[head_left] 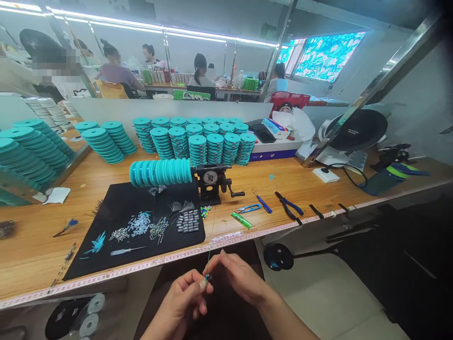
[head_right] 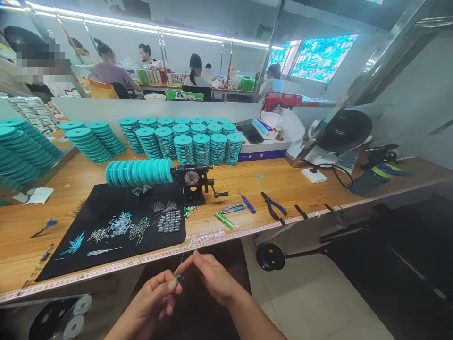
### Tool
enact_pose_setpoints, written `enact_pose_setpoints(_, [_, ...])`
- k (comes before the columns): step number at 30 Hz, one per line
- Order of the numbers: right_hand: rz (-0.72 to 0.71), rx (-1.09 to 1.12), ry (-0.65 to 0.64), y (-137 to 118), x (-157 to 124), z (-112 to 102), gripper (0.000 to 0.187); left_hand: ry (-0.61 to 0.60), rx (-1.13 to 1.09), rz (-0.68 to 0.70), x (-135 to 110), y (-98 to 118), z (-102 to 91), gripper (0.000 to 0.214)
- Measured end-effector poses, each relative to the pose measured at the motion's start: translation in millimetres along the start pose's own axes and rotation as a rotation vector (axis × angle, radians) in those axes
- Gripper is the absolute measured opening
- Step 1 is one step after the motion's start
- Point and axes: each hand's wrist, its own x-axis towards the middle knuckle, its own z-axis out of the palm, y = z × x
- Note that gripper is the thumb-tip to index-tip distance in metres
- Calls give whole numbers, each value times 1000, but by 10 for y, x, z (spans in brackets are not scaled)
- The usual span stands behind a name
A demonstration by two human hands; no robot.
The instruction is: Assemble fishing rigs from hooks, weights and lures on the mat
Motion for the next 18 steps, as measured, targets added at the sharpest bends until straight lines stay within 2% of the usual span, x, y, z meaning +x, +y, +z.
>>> enact_pose_setpoints(2, [34,61,-23,36,3,-29,55,-3,-18,-7,-3,-23,15,37])
enact_pose_setpoints(7, [28,-51,-22,81,5,-46,25,-10,-69,14,10,-90,32,38])
enact_pose_setpoints(12, [18,-129,15,135,17,-15,21,-31,-127,49,51,-196,25,34])
enact_pose_setpoints(18, [41,-195,10,179,-45,-38,22,-37,-183,-4,87,-339,34,28])
